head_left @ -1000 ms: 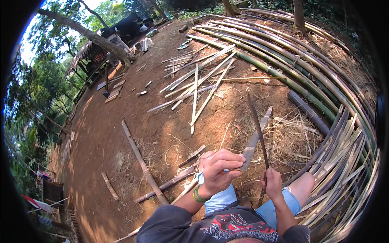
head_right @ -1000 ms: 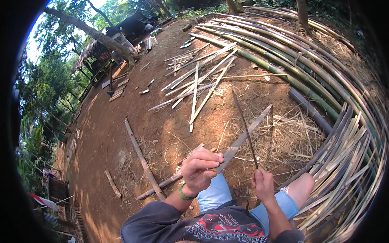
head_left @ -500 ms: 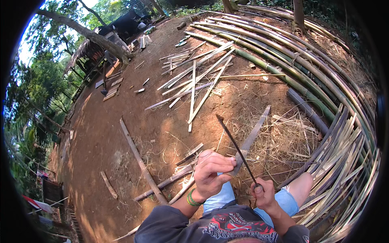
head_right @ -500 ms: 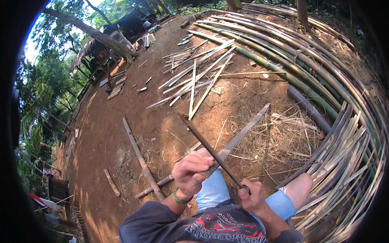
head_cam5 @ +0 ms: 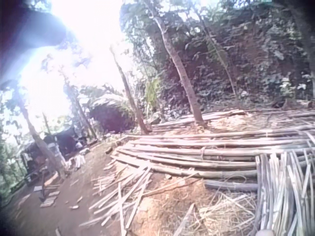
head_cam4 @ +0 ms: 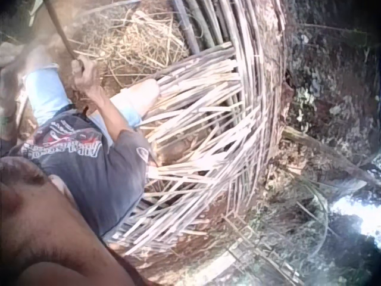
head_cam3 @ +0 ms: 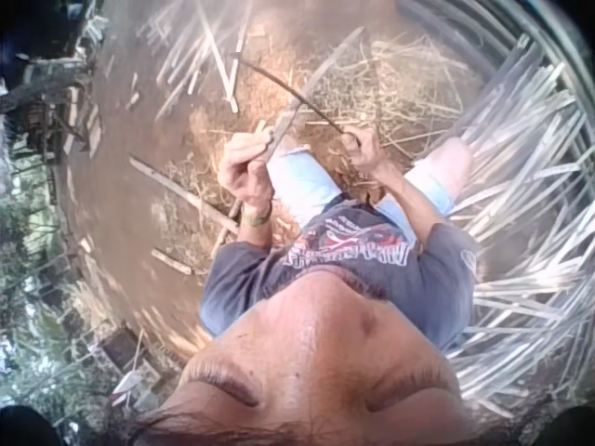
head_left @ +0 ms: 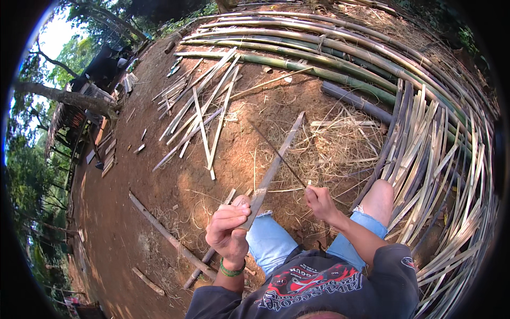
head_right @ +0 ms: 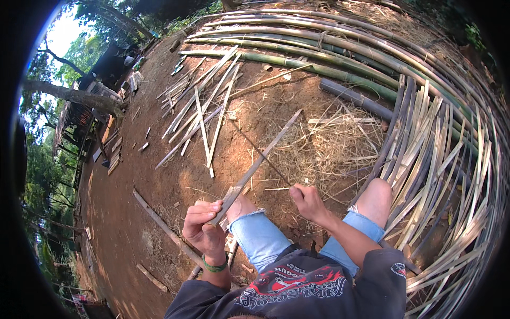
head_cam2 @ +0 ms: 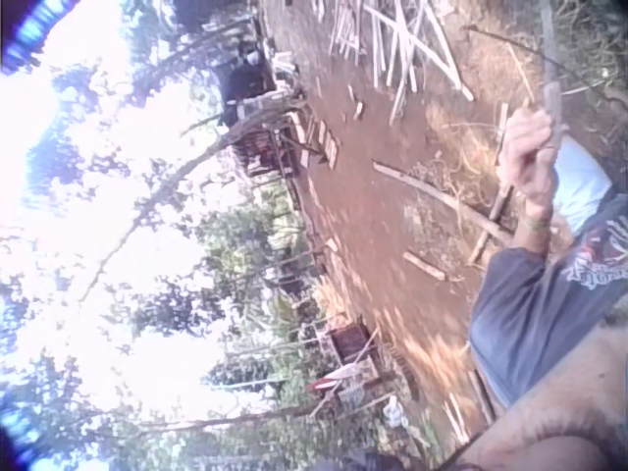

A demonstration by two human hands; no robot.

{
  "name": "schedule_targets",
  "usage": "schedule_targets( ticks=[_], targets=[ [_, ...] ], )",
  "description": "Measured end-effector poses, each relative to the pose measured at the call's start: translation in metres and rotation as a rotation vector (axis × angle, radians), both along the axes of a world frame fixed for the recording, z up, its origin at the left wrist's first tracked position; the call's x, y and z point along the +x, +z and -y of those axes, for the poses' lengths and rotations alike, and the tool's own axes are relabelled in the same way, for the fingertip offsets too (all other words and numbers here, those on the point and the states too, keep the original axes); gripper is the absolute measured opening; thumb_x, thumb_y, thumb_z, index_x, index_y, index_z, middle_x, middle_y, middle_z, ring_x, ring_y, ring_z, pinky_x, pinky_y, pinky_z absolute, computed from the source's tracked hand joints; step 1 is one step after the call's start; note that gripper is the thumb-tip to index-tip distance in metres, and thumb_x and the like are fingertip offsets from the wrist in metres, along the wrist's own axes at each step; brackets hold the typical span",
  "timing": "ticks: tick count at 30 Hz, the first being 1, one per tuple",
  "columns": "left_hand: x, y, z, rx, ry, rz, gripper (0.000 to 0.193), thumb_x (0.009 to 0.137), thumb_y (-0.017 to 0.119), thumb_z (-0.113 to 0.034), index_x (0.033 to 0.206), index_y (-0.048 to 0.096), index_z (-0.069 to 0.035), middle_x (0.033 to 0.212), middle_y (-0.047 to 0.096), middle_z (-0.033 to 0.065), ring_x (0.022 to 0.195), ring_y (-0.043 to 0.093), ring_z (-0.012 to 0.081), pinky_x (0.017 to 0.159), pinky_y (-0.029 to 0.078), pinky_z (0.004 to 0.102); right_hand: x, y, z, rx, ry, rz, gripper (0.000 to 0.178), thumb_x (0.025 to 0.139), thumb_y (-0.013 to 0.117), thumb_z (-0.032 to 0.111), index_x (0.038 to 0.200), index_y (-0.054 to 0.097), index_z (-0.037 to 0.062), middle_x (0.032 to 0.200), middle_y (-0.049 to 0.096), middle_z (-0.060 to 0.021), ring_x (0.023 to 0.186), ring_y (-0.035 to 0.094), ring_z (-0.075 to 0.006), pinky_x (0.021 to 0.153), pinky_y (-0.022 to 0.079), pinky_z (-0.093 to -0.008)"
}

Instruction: The person sits on the ground and uses a machete to sharpen a long, thin piece of bamboo into a pointed stake. They repeatedly scrape the blade along the bamboo to thin the tip and remove splinters, occasionally inspecting the point and adjusting their grip.

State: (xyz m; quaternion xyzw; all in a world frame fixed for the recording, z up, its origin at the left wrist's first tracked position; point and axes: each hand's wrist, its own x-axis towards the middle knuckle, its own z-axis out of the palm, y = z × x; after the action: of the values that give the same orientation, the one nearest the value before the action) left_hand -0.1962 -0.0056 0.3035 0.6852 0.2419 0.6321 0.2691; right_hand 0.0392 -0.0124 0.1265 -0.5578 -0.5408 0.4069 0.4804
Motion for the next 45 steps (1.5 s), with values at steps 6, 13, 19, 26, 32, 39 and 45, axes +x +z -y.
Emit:
schedule_targets(
  ticks=[6, 13, 19, 26, 32, 39, 45],
  targets=[
    [-0.011, -0.003, 0.004, -0.024, 0.019, 0.043, 0.04, 0.09, 0.07, -0.037, 0.088, 0.06, 0.002, 0.086, 0.062, 0.0129, 0.085, 0.063, 0.0245, 0.083, 0.056, 0.0404, -0.023, 0.038, 0.012, -0.03, 0.044, 0.062, 0.057, 0.1, 0.044, 0.046, 0.069, 0.05, -0.0017, 0.053, 0.042, -0.013, 0.051, 0.039, -0.02, 0.052, 0.037, -0.0417],
    [-0.004, -0.001, -0.008, -0.055, -0.044, 0.093, 0.04, 0.09, 0.07, -0.037, 0.089, 0.06, 0.001, 0.086, 0.062, 0.0123, 0.087, 0.063, 0.0239, 0.084, 0.056, 0.04, 0.036, -0.07, -0.048, -0.209, -0.204, 0.094, 0.064, 0.1, 0.042, 0.052, 0.062, 0.049, 0.0008, 0.05, 0.046, -0.0089, 0.048, 0.045, -0.0207, 0.052, 0.039, -0.0426],
    [-0.015, -0.002, -0.003, -0.022, -0.004, 0.051, 0.039, 0.091, 0.068, -0.037, 0.09, 0.059, 0.001, 0.088, 0.062, 0.0128, 0.086, 0.061, 0.0234, 0.085, 0.056, 0.0403, 0.004, 0.006, -0.039, 0.053, 0.032, 0.179, 0.062, 0.099, 0.043, 0.054, 0.066, 0.051, 0.0015, 0.049, 0.046, -0.0118, 0.049, 0.048, -0.0236, 0.052, 0.041, -0.0439],
    [-0.009, 0.0, -0.016, -0.025, -0.034, 0.045, 0.041, 0.091, 0.067, -0.039, 0.09, 0.058, 0.001, 0.088, 0.059, 0.0105, 0.088, 0.061, 0.0216, 0.084, 0.056, 0.0383, 0.056, -0.096, -0.097, -0.338, -0.288, 0.179, 0.067, 0.099, 0.04, 0.058, 0.06, 0.049, 0.0052, 0.049, 0.045, -0.0056, 0.048, 0.045, -0.0202, 0.052, 0.038, -0.0428],
    [-0.005, 0.006, -0.017, 0.019, 0.038, 0.087, 0.037, 0.094, 0.063, -0.037, 0.093, 0.055, -0.001, 0.088, 0.056, 0.0088, 0.086, 0.06, 0.0206, 0.08, 0.056, 0.0359, -0.008, -0.021, -0.028, 0.062, 0.011, -0.06, 0.05, 0.099, 0.05, 0.038, 0.068, 0.048, -0.0003, 0.05, 0.042, -0.0094, 0.048, 0.04, -0.0157, 0.047, 0.034, -0.0379],
    [0.028, 0.01, -0.014, 0.072, 0.149, 0.06, 0.036, 0.097, 0.059, -0.037, 0.093, 0.052, -0.002, 0.086, 0.051, 0.0075, 0.083, 0.06, 0.0193, 0.077, 0.055, 0.032, -0.048, 0.102, 0.052, 0.175, 0.228, -0.235, 0.042, 0.097, 0.053, 0.037, 0.077, 0.053, 0.0004, 0.052, 0.045, -0.0156, 0.043, 0.048, -0.0266, 0.046, 0.036, -0.0403],
    [0.027, 0.011, -0.012, 0.047, 0.382, 0.057, 0.033, 0.1, 0.055, -0.032, 0.092, 0.048, -0.001, 0.089, 0.053, 0.0096, 0.078, 0.063, 0.0178, 0.068, 0.057, 0.0279, -0.046, 0.047, 0.026, -0.015, 0.007, -0.182, 0.042, 0.097, 0.054, 0.037, 0.078, 0.055, 0.0002, 0.053, 0.048, -0.0175, 0.044, 0.05, -0.0329, 0.047, 0.038, -0.0417]
  ],
)
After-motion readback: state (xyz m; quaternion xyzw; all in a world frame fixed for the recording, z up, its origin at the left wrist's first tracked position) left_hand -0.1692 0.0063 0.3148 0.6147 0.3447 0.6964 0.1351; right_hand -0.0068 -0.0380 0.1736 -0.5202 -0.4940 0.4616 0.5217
